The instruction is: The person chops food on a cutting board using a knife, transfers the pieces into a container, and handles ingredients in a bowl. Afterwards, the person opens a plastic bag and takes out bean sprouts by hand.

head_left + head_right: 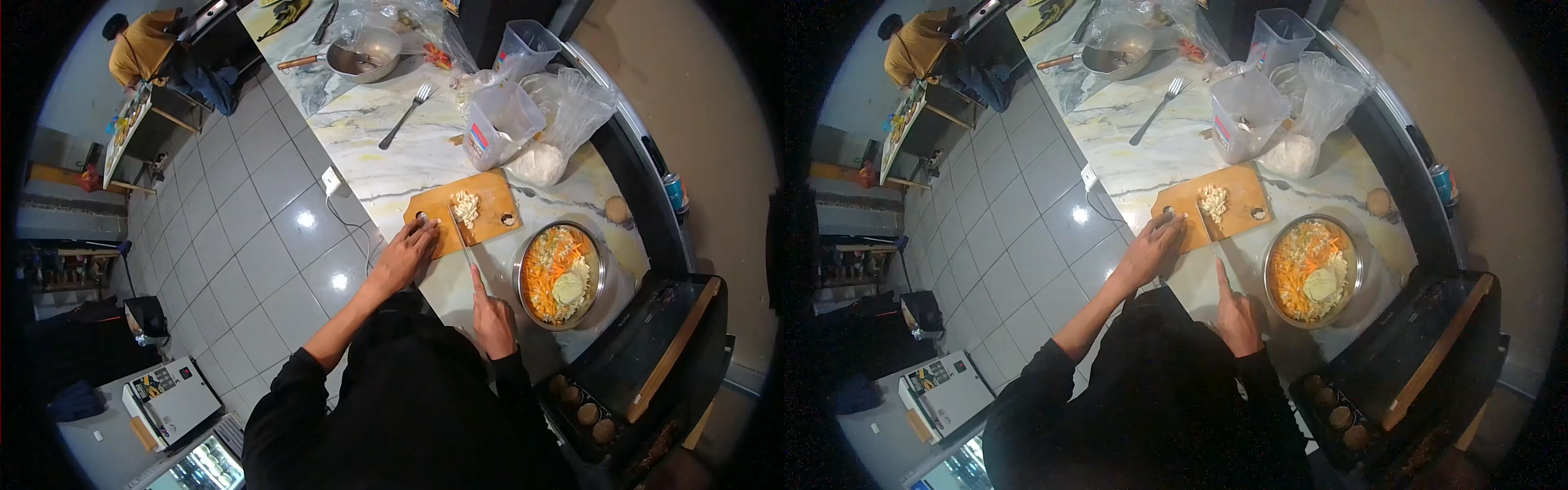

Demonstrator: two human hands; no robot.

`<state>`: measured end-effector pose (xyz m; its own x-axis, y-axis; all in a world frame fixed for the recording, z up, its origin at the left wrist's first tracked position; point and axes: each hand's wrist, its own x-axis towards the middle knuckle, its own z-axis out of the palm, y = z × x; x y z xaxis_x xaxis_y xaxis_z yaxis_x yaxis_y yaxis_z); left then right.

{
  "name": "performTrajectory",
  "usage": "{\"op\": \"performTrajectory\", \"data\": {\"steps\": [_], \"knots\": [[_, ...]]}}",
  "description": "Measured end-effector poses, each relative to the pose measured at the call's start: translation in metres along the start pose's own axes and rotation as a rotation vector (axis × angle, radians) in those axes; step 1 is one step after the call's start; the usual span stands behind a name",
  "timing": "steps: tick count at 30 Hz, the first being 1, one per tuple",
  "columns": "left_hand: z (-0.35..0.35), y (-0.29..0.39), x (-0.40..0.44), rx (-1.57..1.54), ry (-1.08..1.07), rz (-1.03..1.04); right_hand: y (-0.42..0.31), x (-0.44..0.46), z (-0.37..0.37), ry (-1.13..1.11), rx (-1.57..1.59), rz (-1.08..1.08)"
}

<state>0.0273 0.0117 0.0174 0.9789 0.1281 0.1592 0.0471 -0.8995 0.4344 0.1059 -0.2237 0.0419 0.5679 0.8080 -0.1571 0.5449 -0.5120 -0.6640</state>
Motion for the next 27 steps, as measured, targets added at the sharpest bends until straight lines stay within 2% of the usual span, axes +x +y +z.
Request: {"op": "performTrajectory", "data": {"steps": [4,13,15,21,25,27], "knots": [[0.008,0.0,0.001,-0.06,0.044,-0.035,-0.019,0.004,-0.015,-0.016,-0.014,0.02],[0.008,-0.001,-0.001,0.016,0.012,0.016,-0.022,0.019,0.0,-0.055,0.027,-0.014],[0.007,0.0,-0.002,0.112,-0.004,0.045,-0.023,0.021,0.0,-0.082,0.002,0.0],[-0.002,0.008,-0.001,0.014,0.007,-0.031,-0.03,0.02,0.0,-0.136,-0.111,0.071],[0.009,0.003,-0.003,0.079,0.012,0.012,-0.029,0.013,-0.004,-0.164,-0.168,0.09],[0.01,0.003,-0.003,-0.019,0.07,-0.024,-0.031,0.009,-0.011,-0.196,-0.163,0.122]]}}
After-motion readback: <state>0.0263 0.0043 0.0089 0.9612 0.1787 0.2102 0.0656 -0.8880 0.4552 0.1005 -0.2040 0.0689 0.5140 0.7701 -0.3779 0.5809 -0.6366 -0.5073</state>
